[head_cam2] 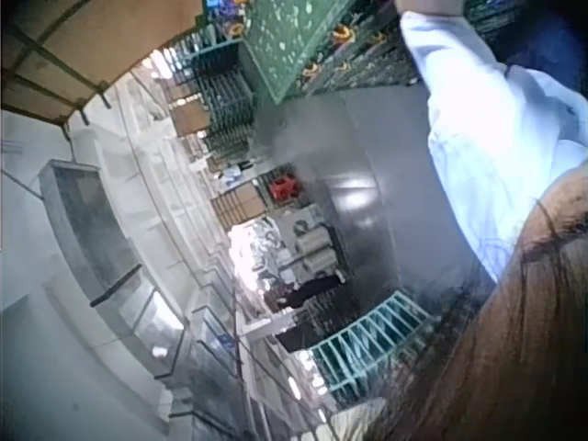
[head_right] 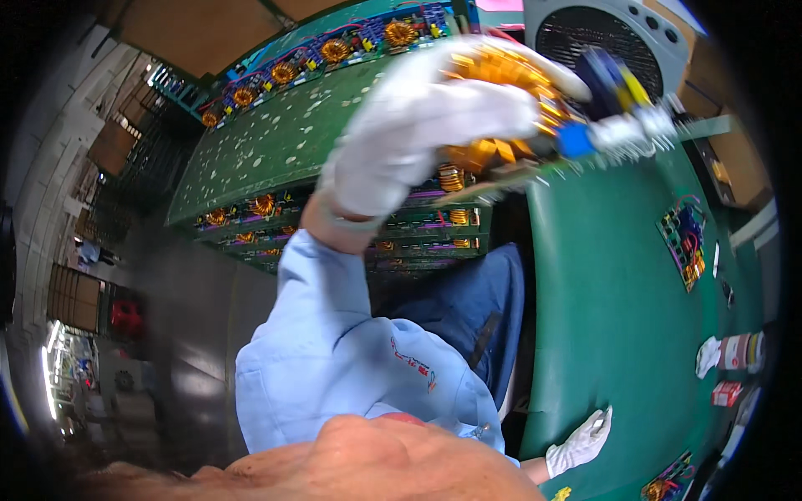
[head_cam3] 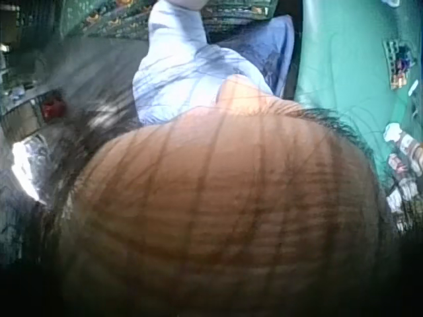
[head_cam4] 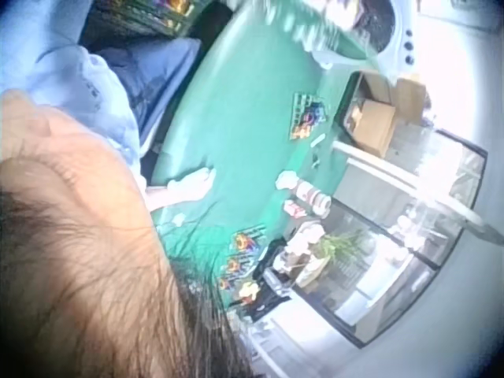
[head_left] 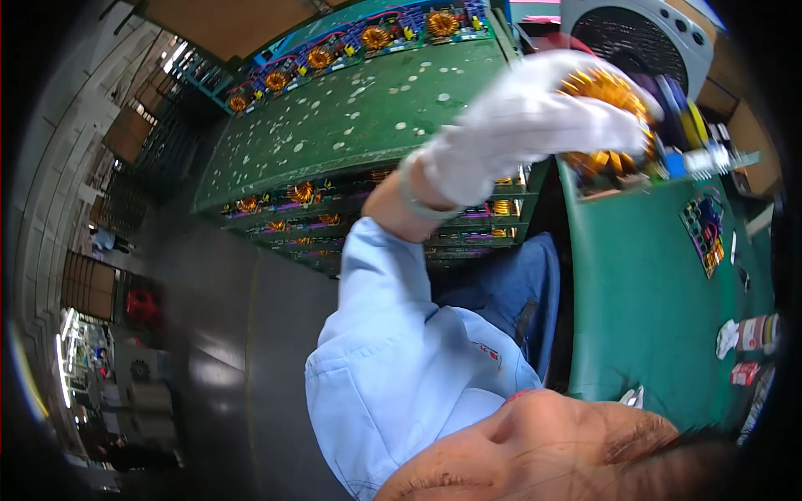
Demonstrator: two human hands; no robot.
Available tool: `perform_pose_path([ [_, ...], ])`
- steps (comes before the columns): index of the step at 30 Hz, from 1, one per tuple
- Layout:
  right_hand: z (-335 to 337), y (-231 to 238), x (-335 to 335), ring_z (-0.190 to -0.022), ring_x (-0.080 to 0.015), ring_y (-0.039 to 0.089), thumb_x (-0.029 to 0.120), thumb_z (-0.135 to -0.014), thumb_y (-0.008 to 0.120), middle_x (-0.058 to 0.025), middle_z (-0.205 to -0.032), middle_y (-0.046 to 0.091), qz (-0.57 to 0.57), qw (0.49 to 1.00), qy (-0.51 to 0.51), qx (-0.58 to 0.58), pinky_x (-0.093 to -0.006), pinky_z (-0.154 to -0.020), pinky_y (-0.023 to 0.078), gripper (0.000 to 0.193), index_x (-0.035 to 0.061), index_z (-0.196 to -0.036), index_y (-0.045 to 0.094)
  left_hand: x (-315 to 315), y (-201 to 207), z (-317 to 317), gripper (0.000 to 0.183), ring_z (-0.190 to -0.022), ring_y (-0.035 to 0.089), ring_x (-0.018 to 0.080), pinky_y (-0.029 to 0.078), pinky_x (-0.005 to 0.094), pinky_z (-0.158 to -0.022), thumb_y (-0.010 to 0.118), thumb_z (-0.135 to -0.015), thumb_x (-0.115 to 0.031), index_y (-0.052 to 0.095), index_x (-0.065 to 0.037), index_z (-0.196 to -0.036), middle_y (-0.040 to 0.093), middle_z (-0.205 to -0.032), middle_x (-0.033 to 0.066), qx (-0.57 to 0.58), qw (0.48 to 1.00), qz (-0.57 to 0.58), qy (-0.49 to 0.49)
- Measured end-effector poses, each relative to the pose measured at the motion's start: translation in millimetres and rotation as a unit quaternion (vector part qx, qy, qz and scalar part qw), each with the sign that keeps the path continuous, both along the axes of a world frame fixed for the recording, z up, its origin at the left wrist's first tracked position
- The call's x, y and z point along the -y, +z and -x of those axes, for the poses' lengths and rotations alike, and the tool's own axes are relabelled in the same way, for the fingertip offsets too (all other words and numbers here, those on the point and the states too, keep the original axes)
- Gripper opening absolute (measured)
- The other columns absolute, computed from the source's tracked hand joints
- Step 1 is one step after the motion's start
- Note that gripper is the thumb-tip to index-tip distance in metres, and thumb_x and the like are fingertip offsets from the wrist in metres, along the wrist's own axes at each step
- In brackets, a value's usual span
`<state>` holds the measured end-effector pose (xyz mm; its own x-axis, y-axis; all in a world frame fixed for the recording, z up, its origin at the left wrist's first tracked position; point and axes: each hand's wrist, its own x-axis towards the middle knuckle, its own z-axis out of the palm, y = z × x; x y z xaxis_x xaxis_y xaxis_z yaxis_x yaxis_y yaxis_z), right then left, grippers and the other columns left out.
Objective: The person picks up circuit boards from a rack and the table, then uses a small metal tool to scrape the solder side of the boards. They repeatedly flip the boards over to inspect both sides and place them back on the table or into the rack.
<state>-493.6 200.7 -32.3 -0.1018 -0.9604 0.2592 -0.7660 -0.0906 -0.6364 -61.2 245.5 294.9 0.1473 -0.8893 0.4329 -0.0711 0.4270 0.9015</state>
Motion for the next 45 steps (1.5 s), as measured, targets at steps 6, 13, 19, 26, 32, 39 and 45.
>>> perform_pose_path([
  [6,1,-13,10,-0.103,-0.0201,0.066,0.020,-0.097,0.062,-0.0091,-0.118,0.069,-0.018,0.998,0.054,0.035,-0.0291,-0.091,0.051,0.030,0.0018,-0.120,0.066,-112,5,-86,0.035,-0.090,0.065,0.0114,0.052,0.0253,-0.083,0.074,-0.081,-0.010,0.066,0.001,-0.114,0.069,-0.103,0.0064,0.254,0.853,0.020,0.455],
  [13,-34,6,42,-0.103,-0.0174,0.065,0.020,-0.098,0.061,-0.0089,-0.119,0.068,-0.057,0.993,0.069,0.076,-0.0280,-0.090,0.051,0.031,0.0007,-0.122,0.065,-270,-40,-295,0.045,-0.092,0.069,0.0310,0.051,0.0377,-0.082,0.072,-0.079,-0.037,0.069,-0.002,-0.108,0.071,-0.099,0.0189,0.368,0.616,-0.216,0.662],
  [19,-72,26,76,-0.103,-0.0152,0.064,0.020,-0.099,0.060,-0.0086,-0.120,0.068,-0.089,0.988,0.085,0.094,-0.0271,-0.090,0.051,0.032,-0.0003,-0.124,0.064,-374,-94,-404,0.049,-0.106,0.064,0.0358,0.049,0.0413,-0.091,0.079,-0.077,-0.029,0.065,-0.005,-0.117,0.068,-0.112,0.0209,0.293,0.509,-0.379,0.715],
  [26,-92,13,105,-0.098,-0.0131,0.063,0.022,-0.099,0.060,-0.0071,-0.120,0.068,-0.095,0.982,0.131,0.099,-0.0257,-0.085,0.051,0.035,-0.0008,-0.125,0.063,-382,-68,-483,0.052,-0.113,0.061,0.0389,0.050,0.0448,-0.095,0.080,-0.077,-0.034,0.068,0.001,-0.113,0.065,-0.119,0.0243,0.329,0.384,-0.563,0.654],
  [32,-140,60,101,-0.092,-0.0106,0.062,0.021,-0.099,0.060,-0.0041,-0.120,0.068,-0.141,0.980,0.137,0.026,-0.0241,-0.082,0.050,0.034,-0.0007,-0.126,0.063,-337,-72,-498,0.033,-0.111,0.062,0.0394,0.051,0.0471,-0.093,0.048,-0.091,-0.017,0.071,0.000,-0.107,0.064,-0.117,0.0247,0.396,0.396,-0.563,0.608],
  [39,-170,31,144,-0.086,-0.0075,0.057,0.020,-0.099,0.060,-0.0022,-0.114,0.068,-0.081,0.967,0.233,0.064,-0.0230,-0.080,0.048,0.034,0.0004,-0.126,0.063,-359,-101,-513,0.031,-0.106,0.064,0.0386,0.052,0.0467,-0.091,0.065,-0.084,-0.021,0.070,-0.001,-0.108,0.068,-0.109,0.0241,0.378,0.423,-0.415,0.711],
  [45,-171,53,126,-0.080,-0.0065,0.053,0.020,-0.099,0.060,0.0001,-0.108,0.067,-0.082,0.963,0.215,0.141,-0.0226,-0.075,0.046,0.033,0.0015,-0.126,0.064,-358,-95,-509,0.045,-0.107,0.064,0.0342,0.049,0.0391,-0.094,0.082,-0.073,-0.018,0.066,-0.007,-0.114,0.068,-0.112,0.0202,0.366,0.477,-0.399,0.692],
])
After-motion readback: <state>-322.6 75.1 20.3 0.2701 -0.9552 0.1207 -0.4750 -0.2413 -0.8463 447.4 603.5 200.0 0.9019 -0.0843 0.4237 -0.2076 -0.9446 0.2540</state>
